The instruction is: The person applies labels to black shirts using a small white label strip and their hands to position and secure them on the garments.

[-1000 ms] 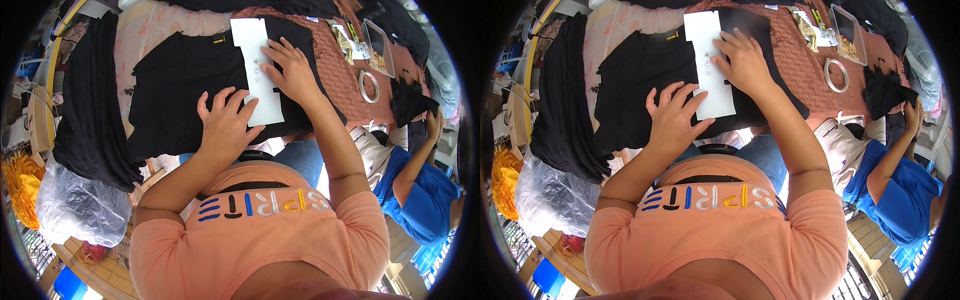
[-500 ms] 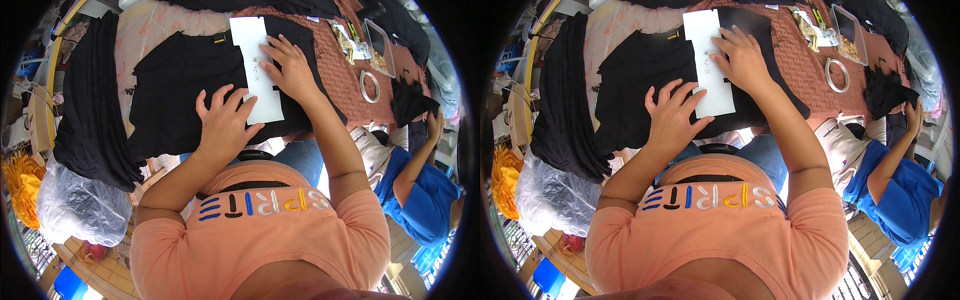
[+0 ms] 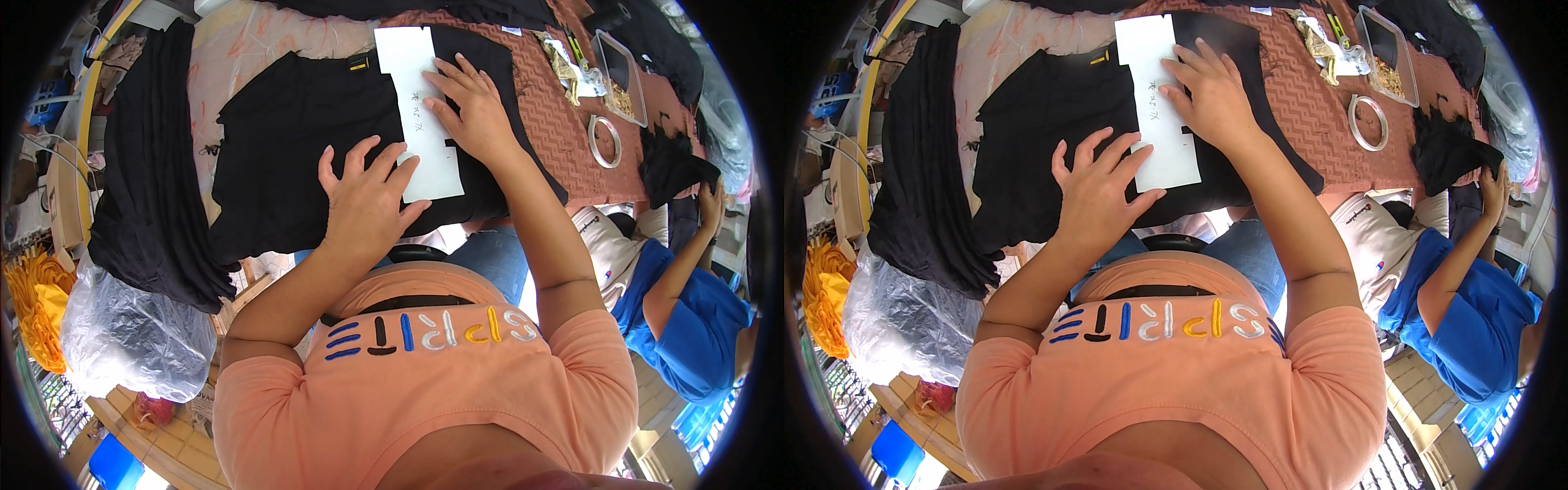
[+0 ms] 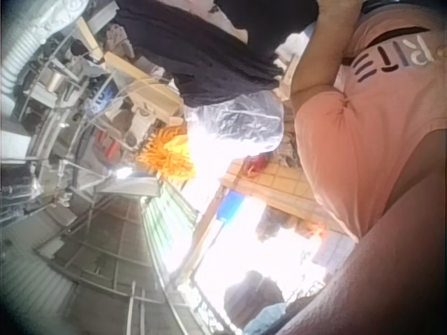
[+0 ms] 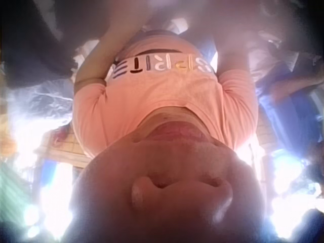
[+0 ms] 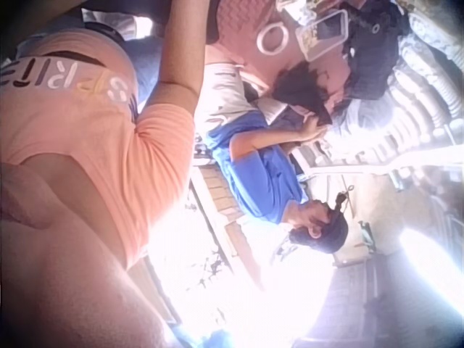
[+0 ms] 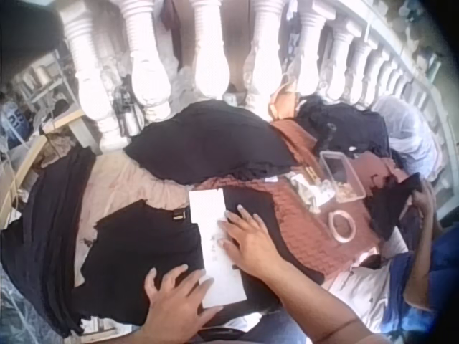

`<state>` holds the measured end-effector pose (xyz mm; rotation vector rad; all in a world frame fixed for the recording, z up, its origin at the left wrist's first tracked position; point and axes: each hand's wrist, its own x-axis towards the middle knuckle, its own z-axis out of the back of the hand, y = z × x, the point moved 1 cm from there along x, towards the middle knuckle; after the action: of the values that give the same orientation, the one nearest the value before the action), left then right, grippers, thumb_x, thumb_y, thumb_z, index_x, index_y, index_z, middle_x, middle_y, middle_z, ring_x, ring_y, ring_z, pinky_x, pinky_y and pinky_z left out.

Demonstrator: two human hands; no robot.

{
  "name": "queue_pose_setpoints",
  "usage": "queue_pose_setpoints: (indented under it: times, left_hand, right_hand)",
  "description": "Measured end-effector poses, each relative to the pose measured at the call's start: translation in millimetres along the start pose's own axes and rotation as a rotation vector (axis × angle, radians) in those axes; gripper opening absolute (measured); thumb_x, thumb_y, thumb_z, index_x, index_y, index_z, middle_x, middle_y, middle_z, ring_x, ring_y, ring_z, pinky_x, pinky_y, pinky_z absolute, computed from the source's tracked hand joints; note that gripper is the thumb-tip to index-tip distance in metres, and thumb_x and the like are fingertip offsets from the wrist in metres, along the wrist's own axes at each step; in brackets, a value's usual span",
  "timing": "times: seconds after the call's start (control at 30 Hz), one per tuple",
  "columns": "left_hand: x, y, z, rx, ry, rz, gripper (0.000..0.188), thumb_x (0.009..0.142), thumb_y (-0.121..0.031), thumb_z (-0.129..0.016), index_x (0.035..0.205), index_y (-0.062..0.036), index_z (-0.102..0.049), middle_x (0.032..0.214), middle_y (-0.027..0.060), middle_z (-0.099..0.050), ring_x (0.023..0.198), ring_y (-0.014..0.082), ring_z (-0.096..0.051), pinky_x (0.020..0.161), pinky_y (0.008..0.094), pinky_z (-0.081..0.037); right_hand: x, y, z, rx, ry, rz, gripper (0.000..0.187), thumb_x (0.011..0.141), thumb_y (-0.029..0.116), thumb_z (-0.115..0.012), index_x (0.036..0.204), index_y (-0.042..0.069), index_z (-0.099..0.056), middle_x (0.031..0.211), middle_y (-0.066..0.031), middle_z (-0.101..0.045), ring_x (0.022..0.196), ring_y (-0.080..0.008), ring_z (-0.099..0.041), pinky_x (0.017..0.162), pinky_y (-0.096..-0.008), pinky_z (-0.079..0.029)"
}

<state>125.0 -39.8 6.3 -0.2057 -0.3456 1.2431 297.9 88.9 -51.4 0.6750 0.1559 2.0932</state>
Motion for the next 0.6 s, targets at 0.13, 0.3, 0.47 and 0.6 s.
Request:
queue_pose_setpoints:
  times: [0.13, 0.3, 0.47, 0.6]
  left_hand:
    - [0.0, -0.1, 0.4, -0.003, -0.005, 0.001, 0.049, 0.071, -0.035, -0.078, 0.113, -0.0134, -0.067, 0.125, -0.0006, -0.056, 0.123, 0.0251, -0.042, 0.104, 0.0594, -0.016]
    - [0.2, 0.2, 0.2, 0.000, -0.008, 0.002, 0.049, 0.070, -0.035, -0.078, 0.113, -0.0134, -0.066, 0.125, -0.0006, -0.056, 0.123, 0.0251, -0.042, 0.104, 0.0593, -0.015]
    - [0.8, 0.0, 0.3, 0.006, -0.010, 0.003, 0.049, 0.071, -0.035, -0.078, 0.113, -0.0137, -0.066, 0.125, -0.0006, -0.056, 0.123, 0.0247, -0.042, 0.104, 0.0592, -0.015]
    - [0.7, 0.0, 0.6, 0.008, -0.006, 0.004, 0.048, 0.071, -0.035, -0.078, 0.113, -0.0139, -0.066, 0.125, -0.0007, -0.056, 0.123, 0.0245, -0.042, 0.104, 0.0590, -0.015]
  right_hand:
    - [0.7, 0.0, -0.5, 0.000, -0.003, 0.004, 0.036, 0.089, 0.033, -0.061, 0.119, 0.012, -0.064, 0.133, -0.0098, -0.055, 0.132, -0.0341, -0.040, 0.108, -0.0530, -0.029]
    - [2.0, 0.7, 0.3, 0.010, -0.002, 0.003, 0.036, 0.089, 0.032, -0.062, 0.119, 0.012, -0.064, 0.133, -0.0098, -0.055, 0.132, -0.0350, -0.040, 0.107, -0.0539, -0.029]
    - [2.3, -0.1, -0.6, 0.015, -0.009, 0.003, 0.036, 0.088, 0.032, -0.062, 0.118, 0.012, -0.064, 0.133, -0.0094, -0.055, 0.132, -0.0354, -0.040, 0.107, -0.0547, -0.029]
    - [3.1, -0.4, -0.7, 0.015, -0.009, 0.003, 0.036, 0.088, 0.032, -0.062, 0.118, 0.012, -0.064, 0.132, -0.0091, -0.055, 0.132, -0.0352, -0.040, 0.107, -0.0549, -0.029]
